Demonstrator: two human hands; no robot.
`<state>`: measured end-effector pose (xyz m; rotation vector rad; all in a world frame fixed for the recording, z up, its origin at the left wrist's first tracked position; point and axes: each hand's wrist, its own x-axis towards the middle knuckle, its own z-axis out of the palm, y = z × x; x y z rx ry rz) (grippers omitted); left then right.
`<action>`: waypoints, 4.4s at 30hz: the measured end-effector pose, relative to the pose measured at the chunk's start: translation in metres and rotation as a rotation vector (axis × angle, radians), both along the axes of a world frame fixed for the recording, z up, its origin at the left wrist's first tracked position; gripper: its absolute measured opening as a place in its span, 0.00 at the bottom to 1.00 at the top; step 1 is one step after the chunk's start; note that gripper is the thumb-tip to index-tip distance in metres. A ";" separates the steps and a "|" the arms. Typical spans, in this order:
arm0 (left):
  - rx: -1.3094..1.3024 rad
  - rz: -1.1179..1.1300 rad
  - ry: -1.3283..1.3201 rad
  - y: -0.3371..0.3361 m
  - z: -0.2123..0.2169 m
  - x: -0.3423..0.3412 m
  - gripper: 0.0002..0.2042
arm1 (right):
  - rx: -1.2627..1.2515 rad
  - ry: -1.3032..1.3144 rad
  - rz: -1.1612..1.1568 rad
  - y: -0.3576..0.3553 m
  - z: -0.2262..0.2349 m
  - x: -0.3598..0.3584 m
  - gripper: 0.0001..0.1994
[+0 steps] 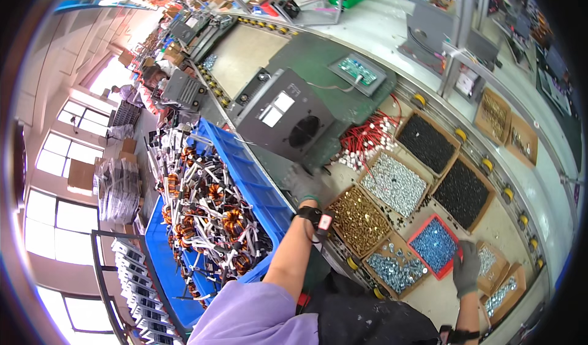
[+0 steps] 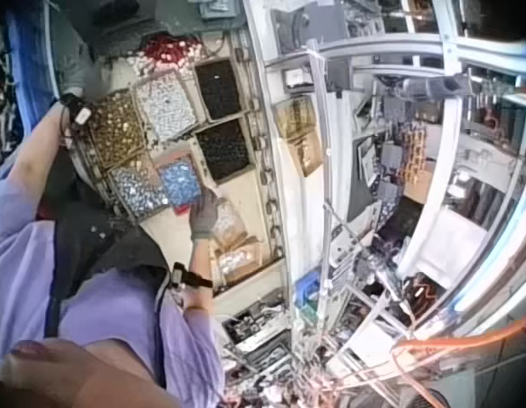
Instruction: Assemble internal components of an electronic device housing using a power screwdriver.
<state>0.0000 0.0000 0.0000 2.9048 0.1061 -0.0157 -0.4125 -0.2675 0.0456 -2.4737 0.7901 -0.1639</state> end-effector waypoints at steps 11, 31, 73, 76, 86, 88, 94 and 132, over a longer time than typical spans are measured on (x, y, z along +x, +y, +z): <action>0.062 -0.139 0.007 0.002 -0.013 -0.021 0.28 | 0.230 -0.122 -0.125 0.059 0.017 -0.035 0.13; 0.073 -0.653 0.217 -0.018 0.009 -0.263 0.21 | 0.261 -0.189 -0.087 0.100 0.046 -0.152 0.10; -0.179 -1.188 0.544 0.044 0.062 -0.388 0.22 | -0.031 -0.145 -0.597 -0.052 -0.091 -0.346 0.13; -0.133 -0.894 0.633 0.099 0.084 -0.395 0.18 | 0.165 0.120 -0.463 -0.116 -0.140 -0.348 0.11; -0.297 -0.301 0.550 0.218 0.094 -0.469 0.17 | 0.587 0.040 -0.589 -0.177 -0.265 -0.367 0.20; -0.292 -0.334 0.521 0.220 0.090 -0.467 0.17 | 0.517 0.153 -0.506 -0.177 -0.266 -0.371 0.21; -0.437 -0.376 0.424 0.229 0.096 -0.409 0.15 | -0.401 0.176 -0.150 -0.170 -0.226 -0.416 0.09; -0.733 -1.303 -0.103 -0.143 0.080 0.001 0.08 | 0.534 -0.581 -0.885 0.169 0.171 -0.055 0.19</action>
